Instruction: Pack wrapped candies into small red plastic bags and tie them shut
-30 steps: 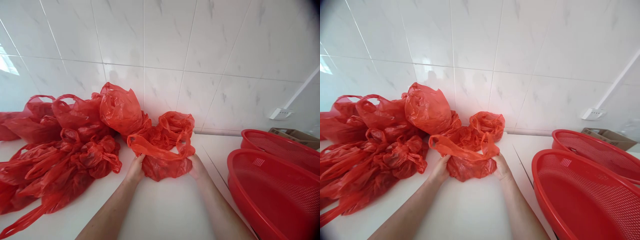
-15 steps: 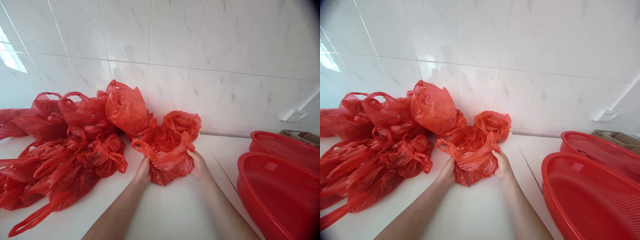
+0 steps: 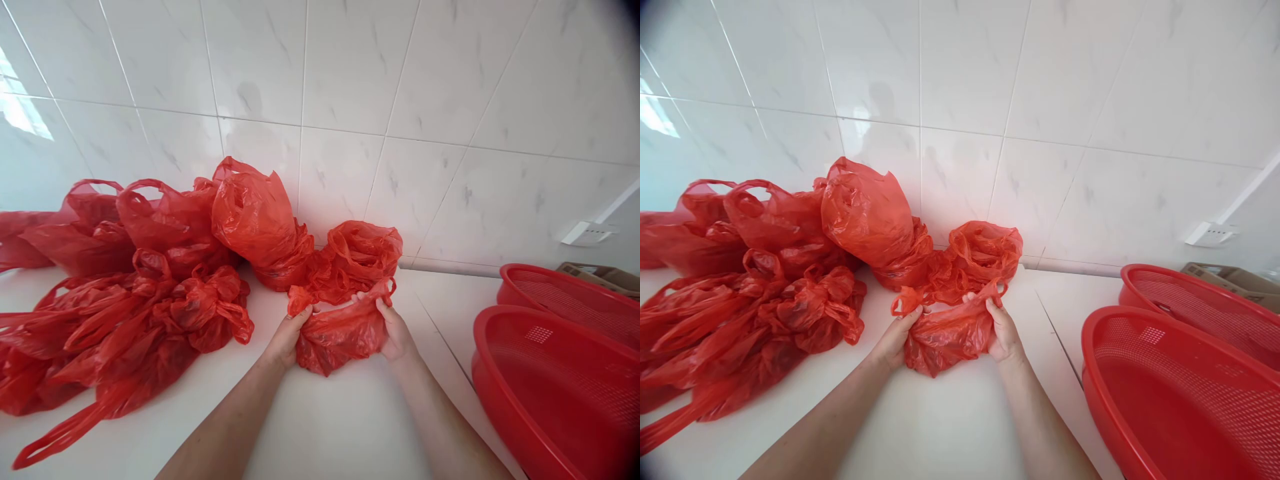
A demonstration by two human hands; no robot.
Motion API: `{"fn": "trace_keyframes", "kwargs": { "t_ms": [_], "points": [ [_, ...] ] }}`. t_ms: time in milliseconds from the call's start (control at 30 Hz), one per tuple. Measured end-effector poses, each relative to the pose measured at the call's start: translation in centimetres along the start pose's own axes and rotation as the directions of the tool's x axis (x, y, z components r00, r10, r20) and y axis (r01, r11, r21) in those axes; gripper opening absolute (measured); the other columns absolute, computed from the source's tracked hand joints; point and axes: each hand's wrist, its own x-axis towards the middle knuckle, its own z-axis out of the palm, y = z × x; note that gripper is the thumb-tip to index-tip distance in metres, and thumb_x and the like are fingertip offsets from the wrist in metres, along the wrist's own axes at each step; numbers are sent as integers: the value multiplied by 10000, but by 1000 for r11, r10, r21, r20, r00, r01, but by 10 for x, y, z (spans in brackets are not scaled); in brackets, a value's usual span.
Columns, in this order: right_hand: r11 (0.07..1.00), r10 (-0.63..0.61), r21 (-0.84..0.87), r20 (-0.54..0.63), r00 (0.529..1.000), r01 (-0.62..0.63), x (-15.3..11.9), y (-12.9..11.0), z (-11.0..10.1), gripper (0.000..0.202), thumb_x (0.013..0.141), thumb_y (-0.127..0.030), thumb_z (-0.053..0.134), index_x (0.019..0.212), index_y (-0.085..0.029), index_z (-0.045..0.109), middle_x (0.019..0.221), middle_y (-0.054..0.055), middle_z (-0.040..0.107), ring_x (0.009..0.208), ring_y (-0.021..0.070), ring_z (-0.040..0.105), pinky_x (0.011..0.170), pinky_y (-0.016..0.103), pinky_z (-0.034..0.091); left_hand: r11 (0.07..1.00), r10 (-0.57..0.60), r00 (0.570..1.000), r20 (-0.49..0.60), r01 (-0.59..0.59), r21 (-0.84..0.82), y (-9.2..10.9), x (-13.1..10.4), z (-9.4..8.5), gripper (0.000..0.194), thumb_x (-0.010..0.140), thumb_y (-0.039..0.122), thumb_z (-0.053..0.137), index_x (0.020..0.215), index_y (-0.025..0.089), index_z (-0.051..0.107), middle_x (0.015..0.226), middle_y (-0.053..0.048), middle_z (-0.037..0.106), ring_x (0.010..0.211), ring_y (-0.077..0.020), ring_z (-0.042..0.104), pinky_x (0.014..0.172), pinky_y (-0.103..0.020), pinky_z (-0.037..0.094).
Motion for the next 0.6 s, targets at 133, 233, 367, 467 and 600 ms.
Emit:
{"fn": "trace_keyframes", "kwargs": {
  "t_ms": [133,233,367,467,600],
  "points": [
    [998,41,35,147,988,-47,0,1,11,304,746,-431,684,602,-216,523,449,-76,330,428,78,357,574,244,449,996,-23,1000,12,24,-81,0,3,-1,231,736,333,712,784,160,568,769,-31,660,679,-148,639,677,-272,513],
    [992,97,-95,228,969,-77,-2,9,21,471,772,-663,515,777,-203,618,465,-79,308,405,76,264,502,250,405,992,3,994,110,11,-129,0,7,-2,218,751,339,687,770,166,556,827,-31,660,728,-147,642,729,-282,515],
    [932,139,-356,166,976,-72,-5,22,31,505,815,-621,474,877,-154,656,440,-73,358,392,72,282,471,249,384,998,18,992,127,-10,-58,-4,12,-1,265,744,411,668,756,177,545,518,60,483,530,-113,559,597,-247,488],
    [853,113,-521,144,983,-22,-6,27,36,518,772,-457,629,1217,-207,541,532,-73,494,409,63,326,424,206,331,994,49,998,31,-52,99,-9,13,3,288,722,409,678,686,166,529,454,71,439,422,-82,471,469,-200,406],
    [809,136,-587,203,970,9,-8,29,39,587,753,-409,659,1276,-222,469,536,-88,490,430,64,363,434,198,361,967,25,999,47,-36,252,-12,11,14,251,698,357,692,682,159,538,532,10,578,462,-129,550,490,-244,440]
  ]
}}
